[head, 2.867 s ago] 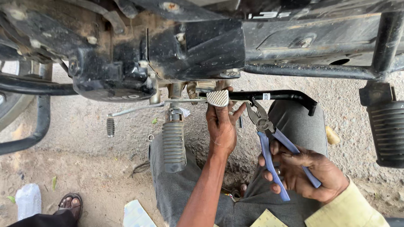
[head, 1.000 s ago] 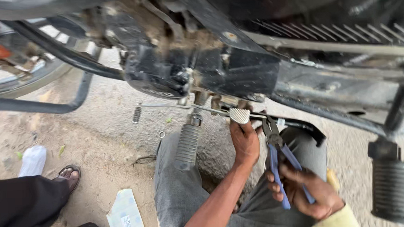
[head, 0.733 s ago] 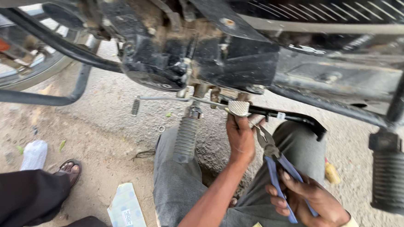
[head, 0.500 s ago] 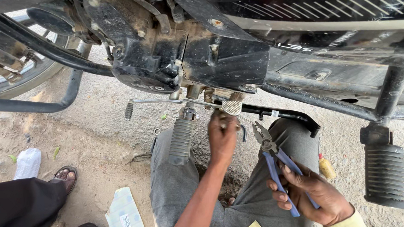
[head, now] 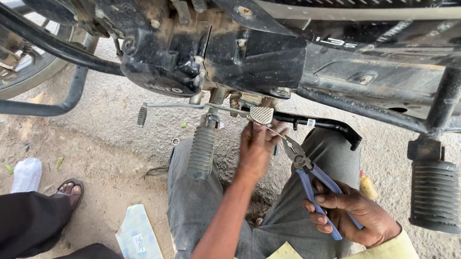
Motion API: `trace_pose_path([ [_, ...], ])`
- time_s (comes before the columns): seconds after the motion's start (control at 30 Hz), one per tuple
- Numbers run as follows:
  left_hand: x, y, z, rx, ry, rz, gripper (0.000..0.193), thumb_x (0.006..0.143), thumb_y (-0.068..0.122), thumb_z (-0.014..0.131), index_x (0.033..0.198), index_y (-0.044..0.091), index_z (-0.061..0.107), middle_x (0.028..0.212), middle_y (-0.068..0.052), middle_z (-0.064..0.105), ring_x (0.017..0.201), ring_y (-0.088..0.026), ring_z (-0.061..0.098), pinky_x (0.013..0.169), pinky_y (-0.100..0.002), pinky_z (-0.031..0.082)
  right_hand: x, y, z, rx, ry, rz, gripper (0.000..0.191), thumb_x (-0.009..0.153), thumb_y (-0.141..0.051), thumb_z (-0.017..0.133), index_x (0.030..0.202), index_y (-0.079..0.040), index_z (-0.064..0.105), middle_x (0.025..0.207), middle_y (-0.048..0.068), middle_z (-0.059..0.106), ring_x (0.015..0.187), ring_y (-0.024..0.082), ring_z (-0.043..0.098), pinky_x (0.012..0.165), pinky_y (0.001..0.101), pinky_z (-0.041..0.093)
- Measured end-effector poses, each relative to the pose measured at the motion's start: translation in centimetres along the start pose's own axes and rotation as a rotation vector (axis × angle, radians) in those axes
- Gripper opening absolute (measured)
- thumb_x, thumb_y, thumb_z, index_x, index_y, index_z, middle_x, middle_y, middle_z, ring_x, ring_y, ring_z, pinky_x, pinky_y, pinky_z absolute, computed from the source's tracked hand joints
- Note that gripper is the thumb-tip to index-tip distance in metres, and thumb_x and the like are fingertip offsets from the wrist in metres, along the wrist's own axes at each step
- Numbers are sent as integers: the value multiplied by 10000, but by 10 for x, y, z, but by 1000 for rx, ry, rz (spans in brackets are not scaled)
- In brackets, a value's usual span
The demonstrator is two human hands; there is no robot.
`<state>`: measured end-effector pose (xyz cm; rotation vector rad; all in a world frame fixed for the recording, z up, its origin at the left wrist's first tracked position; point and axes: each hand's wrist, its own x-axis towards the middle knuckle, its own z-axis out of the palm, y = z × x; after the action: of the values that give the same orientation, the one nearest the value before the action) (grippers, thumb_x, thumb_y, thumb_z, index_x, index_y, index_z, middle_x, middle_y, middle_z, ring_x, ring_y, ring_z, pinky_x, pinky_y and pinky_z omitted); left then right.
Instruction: The person sits on the ground and works on the motorcycle's footpeg and brake lever assembly. They use pliers to adjust a cable or spring and a screwdriver to tighten or loosen a screw on the mechanism.
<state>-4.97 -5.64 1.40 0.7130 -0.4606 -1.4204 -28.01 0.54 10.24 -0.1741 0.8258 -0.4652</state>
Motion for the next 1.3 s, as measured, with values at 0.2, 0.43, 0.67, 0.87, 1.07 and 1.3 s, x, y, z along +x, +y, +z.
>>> trace_pose_path([
  [0.2, 6, -26, -4, -53, 37, 43, 266, 1010, 323, 641, 1118, 80, 655, 987, -11, 656, 1098, -250, 732, 995, -464, 636, -4, -1, 1, -7, -18, 7, 267, 817, 38, 659, 983, -86, 489, 876, 196, 613, 651, 227, 557, 507, 355, 438],
  [0.43, 6, -6, -2, 16, 33, 186, 251, 1033, 225, 687, 1201, 49, 627, 1081, -56, 666, 1061, -216, 689, 982, -497, 659, 4, -19, -12, -98, -67, -7, 238, 832, 22, 671, 999, -61, 524, 895, 201, 621, 664, 240, 573, 515, 363, 446],
  [0.67, 6, -2, 2, -6, 52, 115, 295, 1011, 260, 656, 1226, 60, 631, 1133, -49, 690, 1056, -192, 702, 972, -427, 660, 10, -14, -22, -98, -52, 2, 243, 803, 32, 694, 982, -51, 553, 923, 204, 659, 700, 252, 600, 566, 386, 484],
  [0.87, 12, -11, 7, 41, 164, 118, 254, 965, 184, 678, 1184, 57, 662, 1072, -65, 701, 1006, -202, 716, 908, -377, 678, 5, 5, -14, -200, -86, -117, 302, 716, 43, 686, 998, 5, 586, 1129, 293, 709, 1085, 408, 678, 985, 502, 510],
  [1.07, 13, -16, 9, 77, 215, 127, 255, 933, 176, 707, 1163, 75, 666, 1068, -32, 680, 1016, -192, 700, 903, -403, 682, -10, 14, 13, -182, -77, -74, 920, 574, -64, 718, 1464, -27, 488, 1437, 247, 608, 1349, 396, 564, 1113, 584, 402],
  [1.3, 12, -27, 5, 111, 232, 111, 271, 981, 218, 694, 1211, 79, 661, 1079, -6, 645, 1041, -166, 658, 959, -409, 663, -1, 8, 22, -25, -167, -50, 862, 612, -90, 699, 1424, 31, 435, 1332, 359, 566, 1314, 489, 544, 1074, 691, 433],
])
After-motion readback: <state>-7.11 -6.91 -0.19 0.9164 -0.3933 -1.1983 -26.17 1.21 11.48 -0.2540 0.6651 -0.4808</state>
